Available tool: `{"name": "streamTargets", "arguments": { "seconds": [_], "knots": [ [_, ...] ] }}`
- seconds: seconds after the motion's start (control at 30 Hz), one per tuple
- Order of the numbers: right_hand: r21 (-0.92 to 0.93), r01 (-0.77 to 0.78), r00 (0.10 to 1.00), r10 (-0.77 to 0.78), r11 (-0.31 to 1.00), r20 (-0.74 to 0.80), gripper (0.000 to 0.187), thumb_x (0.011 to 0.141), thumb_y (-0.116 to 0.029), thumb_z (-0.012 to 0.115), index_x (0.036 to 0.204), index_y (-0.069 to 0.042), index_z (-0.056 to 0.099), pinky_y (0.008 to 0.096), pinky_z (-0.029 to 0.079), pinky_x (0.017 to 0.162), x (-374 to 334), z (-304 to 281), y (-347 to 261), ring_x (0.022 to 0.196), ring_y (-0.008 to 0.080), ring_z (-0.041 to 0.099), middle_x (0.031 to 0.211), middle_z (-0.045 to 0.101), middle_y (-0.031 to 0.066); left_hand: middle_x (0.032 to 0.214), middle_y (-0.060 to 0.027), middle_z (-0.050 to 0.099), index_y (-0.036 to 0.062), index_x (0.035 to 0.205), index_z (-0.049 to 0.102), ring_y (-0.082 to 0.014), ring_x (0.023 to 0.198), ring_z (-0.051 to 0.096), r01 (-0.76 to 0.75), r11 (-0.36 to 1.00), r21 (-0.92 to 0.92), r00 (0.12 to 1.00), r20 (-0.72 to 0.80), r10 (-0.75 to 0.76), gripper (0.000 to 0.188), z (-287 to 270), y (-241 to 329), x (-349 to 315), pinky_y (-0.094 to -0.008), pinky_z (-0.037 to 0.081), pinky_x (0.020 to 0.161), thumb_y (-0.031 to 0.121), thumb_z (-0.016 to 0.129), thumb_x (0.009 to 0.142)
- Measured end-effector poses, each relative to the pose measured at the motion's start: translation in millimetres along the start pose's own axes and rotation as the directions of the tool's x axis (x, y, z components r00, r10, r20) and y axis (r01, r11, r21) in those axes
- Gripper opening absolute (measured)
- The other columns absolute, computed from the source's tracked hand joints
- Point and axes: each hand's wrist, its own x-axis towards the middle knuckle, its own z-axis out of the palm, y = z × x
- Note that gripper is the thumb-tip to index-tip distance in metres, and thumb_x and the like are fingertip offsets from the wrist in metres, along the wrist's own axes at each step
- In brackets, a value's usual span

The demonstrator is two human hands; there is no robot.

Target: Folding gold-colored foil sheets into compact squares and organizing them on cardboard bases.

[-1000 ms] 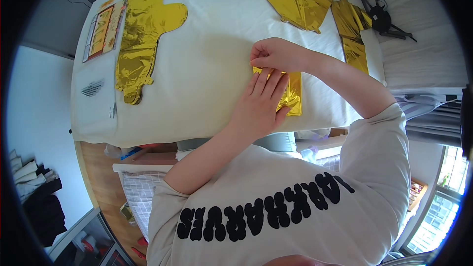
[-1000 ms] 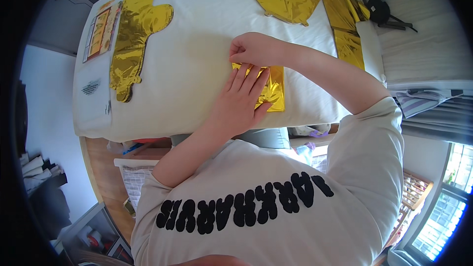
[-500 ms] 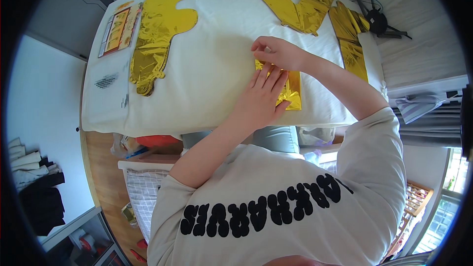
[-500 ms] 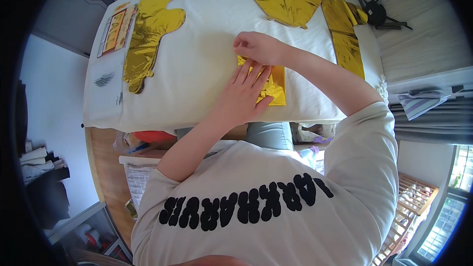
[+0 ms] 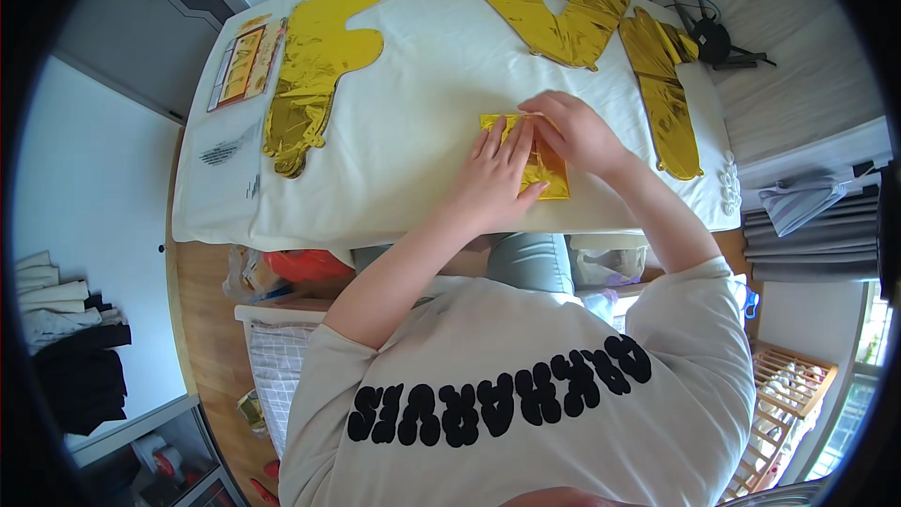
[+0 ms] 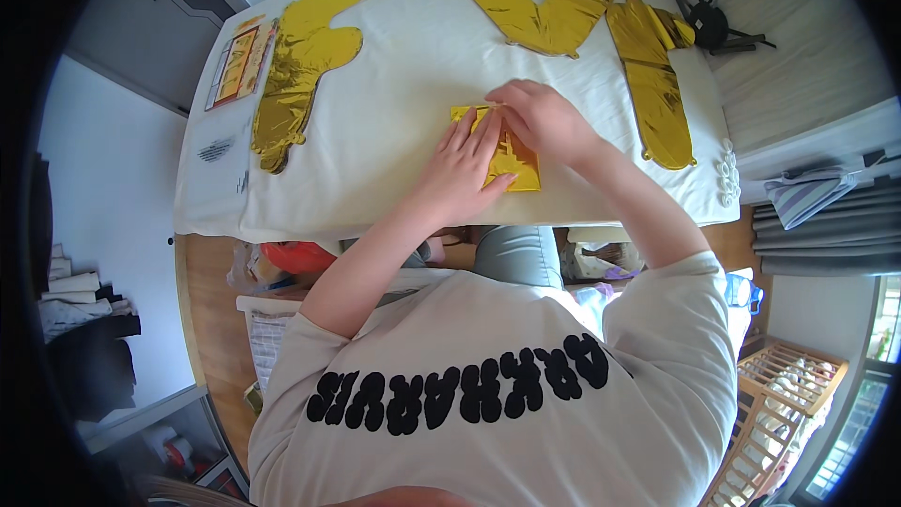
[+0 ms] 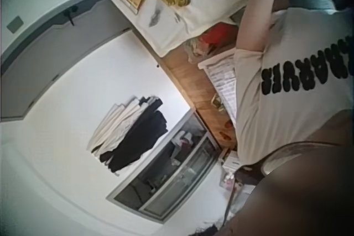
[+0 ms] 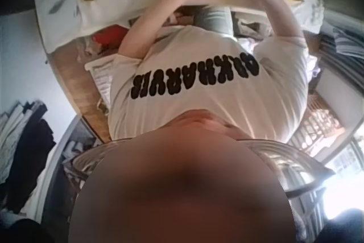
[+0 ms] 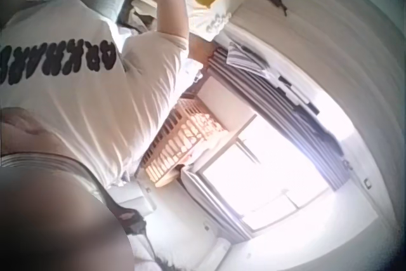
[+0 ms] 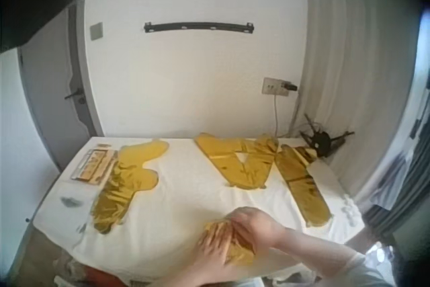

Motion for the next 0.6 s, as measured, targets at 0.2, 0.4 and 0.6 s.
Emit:
{"name": "streamTargets", "arguments": {
  "seconds": [0.2, 0.4, 0.6],
  "knots": [
    [0.037, -0.107, 0.994, 0.108, 0.994, -0.028, 0.035, 0.096, -0.016, 0.070, 0.128, -0.003, 0.061, 0.0461, 0.055, 0.093, -45, 8, -24, 0.103, 0.0384, 0.068, 0.112, 0.071, 0.0170, 0.167, -0.0254, 0.032, -0.0042, 0.163, 0.023, -0.0446, 0.157, 0.026, 0.120, 0.953, -0.277, 0.984, 0.159, -0.078, 0.074, -25, -2, 9, -0.0497, 0.024, 0.129, 0.035, 0.052, 0.107],
    [0.016, -0.017, 0.998, 0.016, 1.000, 0.066, 0.043, 0.097, -0.023, 0.073, 0.133, -0.003, 0.061, 0.0458, 0.049, 0.108, -59, 18, -12, 0.127, 0.0383, 0.059, 0.137, 0.062, 0.0166, 0.170, -0.0206, 0.029, -0.0002, 0.164, 0.024, -0.0353, 0.155, 0.034, 0.065, 0.873, -0.483, 0.988, 0.156, 0.012, 0.080, -42, -31, 7, -0.0432, 0.023, 0.130, 0.020, 0.068, 0.100],
    [0.001, -0.004, 0.998, 0.004, 1.000, 0.068, 0.049, 0.094, -0.030, 0.076, 0.132, -0.004, 0.061, 0.0456, 0.046, 0.112, -60, 20, -8, 0.131, 0.0370, 0.057, 0.141, 0.060, 0.0155, 0.168, -0.0152, 0.037, 0.0047, 0.161, 0.037, -0.0262, 0.154, 0.037, -0.151, 0.988, -0.017, 0.977, 0.149, 0.151, 0.089, -40, -57, 2, -0.0526, 0.021, 0.130, 0.059, 0.064, 0.097]
  ]
}}
